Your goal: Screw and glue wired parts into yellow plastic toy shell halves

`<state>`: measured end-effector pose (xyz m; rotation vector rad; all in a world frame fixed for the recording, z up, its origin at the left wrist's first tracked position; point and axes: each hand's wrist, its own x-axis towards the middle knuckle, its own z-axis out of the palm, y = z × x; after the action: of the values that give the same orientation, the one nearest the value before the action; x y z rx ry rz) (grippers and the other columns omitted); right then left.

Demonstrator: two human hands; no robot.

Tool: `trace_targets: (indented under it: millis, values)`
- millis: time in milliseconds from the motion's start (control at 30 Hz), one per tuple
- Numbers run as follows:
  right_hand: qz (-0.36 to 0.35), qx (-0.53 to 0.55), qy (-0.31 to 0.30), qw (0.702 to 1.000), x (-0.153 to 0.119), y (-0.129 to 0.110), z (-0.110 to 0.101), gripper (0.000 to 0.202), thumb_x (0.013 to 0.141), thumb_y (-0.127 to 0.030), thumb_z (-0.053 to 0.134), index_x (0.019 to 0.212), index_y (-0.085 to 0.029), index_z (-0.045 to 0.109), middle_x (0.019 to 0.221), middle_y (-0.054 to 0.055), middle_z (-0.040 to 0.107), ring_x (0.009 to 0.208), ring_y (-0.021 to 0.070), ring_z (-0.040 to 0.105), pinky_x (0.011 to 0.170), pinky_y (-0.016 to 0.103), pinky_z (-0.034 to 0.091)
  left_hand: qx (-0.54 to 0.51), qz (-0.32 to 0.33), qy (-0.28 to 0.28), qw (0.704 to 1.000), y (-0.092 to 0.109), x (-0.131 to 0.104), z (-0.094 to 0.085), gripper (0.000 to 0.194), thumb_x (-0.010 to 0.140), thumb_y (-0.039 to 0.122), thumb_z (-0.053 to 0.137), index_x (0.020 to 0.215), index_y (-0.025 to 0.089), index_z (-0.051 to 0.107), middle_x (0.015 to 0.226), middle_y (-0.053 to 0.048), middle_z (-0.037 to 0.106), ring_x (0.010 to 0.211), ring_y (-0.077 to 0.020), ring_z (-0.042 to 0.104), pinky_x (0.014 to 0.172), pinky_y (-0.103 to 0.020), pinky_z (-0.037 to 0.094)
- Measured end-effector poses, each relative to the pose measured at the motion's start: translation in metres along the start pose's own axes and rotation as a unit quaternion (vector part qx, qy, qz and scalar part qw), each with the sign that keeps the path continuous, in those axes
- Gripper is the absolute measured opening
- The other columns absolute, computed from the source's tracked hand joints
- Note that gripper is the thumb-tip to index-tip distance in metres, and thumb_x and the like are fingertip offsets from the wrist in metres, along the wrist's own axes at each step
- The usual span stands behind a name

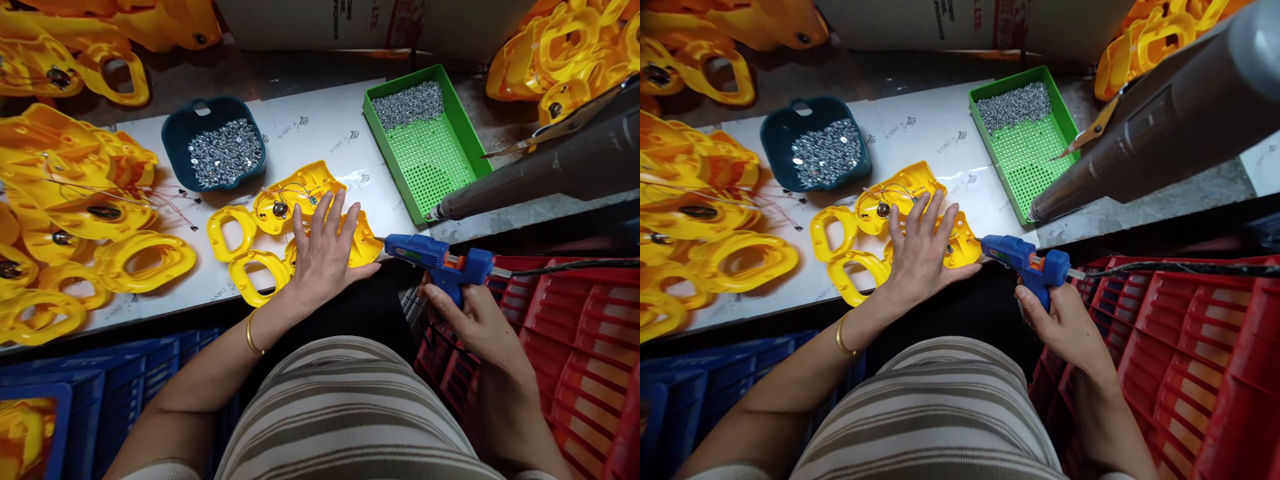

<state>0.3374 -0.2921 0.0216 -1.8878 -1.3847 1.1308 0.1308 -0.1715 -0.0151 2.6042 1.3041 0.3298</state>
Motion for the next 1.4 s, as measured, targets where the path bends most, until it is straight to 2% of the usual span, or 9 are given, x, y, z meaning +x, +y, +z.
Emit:
trace_targets:
  millis: [100, 167, 267, 333, 467, 533, 600, 800, 1400]
  values:
    - [0.048, 0.052, -0.023, 0.997, -0.002, 0.004, -0.003, 0.036, 0.090, -0.052, 0.056, 0.077, -0.018, 0.060, 0.052, 0.001, 0.057, 0.045, 0.0131, 0.051, 0.042, 0.024, 0.040, 0.002, 0.002, 0.002, 1.000, -0.001, 0.001, 0.000, 0.096, 0.070, 0.066, 0.071, 0.145, 0.015, 0.040, 0.156, -0.020, 0.033, 0.145, -0.0387, 0.027, 0.117, -0.061, 0.000]
    - [0.068, 0.151, -0.057, 0.985, -0.003, 0.007, -0.005, 0.033, 0.090, -0.051, 0.057, 0.084, -0.018, 0.062, 0.055, 0.001, 0.059, 0.045, 0.0134, 0.053, 0.041, 0.024, 0.041, 0.003, 0.002, 0.001, 1.000, -0.001, 0.000, 0.000, 0.096, 0.070, 0.067, 0.071, 0.145, 0.015, 0.041, 0.155, -0.021, 0.033, 0.144, -0.0388, 0.027, 0.117, -0.061, 0.000]
    - [0.051, 0.304, -0.101, 0.946, -0.004, 0.009, -0.006, 0.030, 0.091, -0.048, 0.056, 0.094, -0.019, 0.062, 0.060, 0.001, 0.060, 0.046, 0.0141, 0.053, 0.041, 0.025, 0.042, 0.008, 0.009, 0.006, 1.000, -0.002, -0.006, -0.001, 0.097, 0.070, 0.068, 0.071, 0.146, 0.016, 0.040, 0.154, -0.020, 0.035, 0.144, -0.0385, 0.027, 0.118, -0.059, -0.002]
    - [0.034, 0.339, -0.084, 0.937, -0.001, 0.009, -0.003, 0.028, 0.092, -0.046, 0.055, 0.100, -0.020, 0.062, 0.064, 0.002, 0.061, 0.047, 0.0138, 0.052, 0.040, 0.025, 0.041, 0.012, 0.024, 0.014, 1.000, -0.005, -0.011, -0.002, 0.098, 0.070, 0.070, 0.069, 0.146, 0.017, 0.040, 0.154, -0.020, 0.036, 0.144, -0.0380, 0.028, 0.118, -0.058, -0.004]
    - [-0.001, 0.270, -0.009, 0.963, 0.016, 0.008, 0.010, 0.026, 0.093, -0.042, 0.057, 0.102, -0.019, 0.064, 0.070, 0.002, 0.063, 0.051, 0.0132, 0.055, 0.045, 0.025, 0.046, 0.013, 0.041, 0.056, 0.997, -0.018, -0.010, -0.010, 0.083, 0.080, 0.072, 0.056, 0.144, 0.021, 0.044, 0.153, -0.017, 0.039, 0.143, -0.0348, 0.031, 0.119, -0.056, 0.001]
    - [-0.016, 0.196, 0.015, 0.980, 0.029, 0.008, 0.016, 0.028, 0.092, -0.043, 0.058, 0.099, -0.017, 0.066, 0.073, 0.003, 0.065, 0.052, 0.0128, 0.057, 0.048, 0.025, 0.047, 0.022, 0.005, 0.074, 0.997, -0.028, 0.000, -0.015, 0.071, 0.088, 0.066, 0.049, 0.144, 0.023, 0.044, 0.154, -0.016, 0.038, 0.144, -0.0338, 0.029, 0.119, -0.056, 0.005]
    - [-0.021, 0.130, 0.028, 0.991, 0.043, 0.007, 0.021, 0.032, 0.091, -0.046, 0.059, 0.099, -0.016, 0.067, 0.076, 0.004, 0.067, 0.053, 0.0126, 0.059, 0.049, 0.024, 0.048, 0.030, -0.041, 0.064, 0.997, -0.039, 0.014, -0.019, 0.070, 0.090, 0.063, 0.047, 0.146, 0.021, 0.041, 0.156, -0.017, 0.034, 0.146, -0.0354, 0.024, 0.118, -0.057, 0.007]
    - [-0.020, 0.058, 0.003, 0.998, 0.070, -0.007, 0.026, 0.045, 0.093, -0.054, 0.050, 0.104, -0.015, 0.069, 0.082, 0.005, 0.070, 0.052, 0.0106, 0.060, 0.053, 0.023, 0.049, 0.014, -0.086, -0.035, 0.996, -0.054, 0.039, -0.013, 0.089, 0.084, 0.072, 0.049, 0.149, 0.014, 0.033, 0.155, -0.022, 0.031, 0.145, -0.0407, 0.025, 0.116, -0.064, 0.009]
    - [-0.008, 0.024, -0.032, 0.999, 0.084, -0.021, 0.024, 0.049, 0.092, -0.057, 0.046, 0.095, -0.012, 0.067, 0.073, 0.007, 0.069, 0.049, 0.0126, 0.058, 0.048, 0.024, 0.045, -0.013, -0.085, 0.005, 0.996, -0.054, 0.034, -0.006, 0.084, 0.083, 0.068, 0.055, 0.149, 0.022, 0.032, 0.155, -0.019, 0.033, 0.142, -0.0373, 0.030, 0.116, -0.063, 0.007]
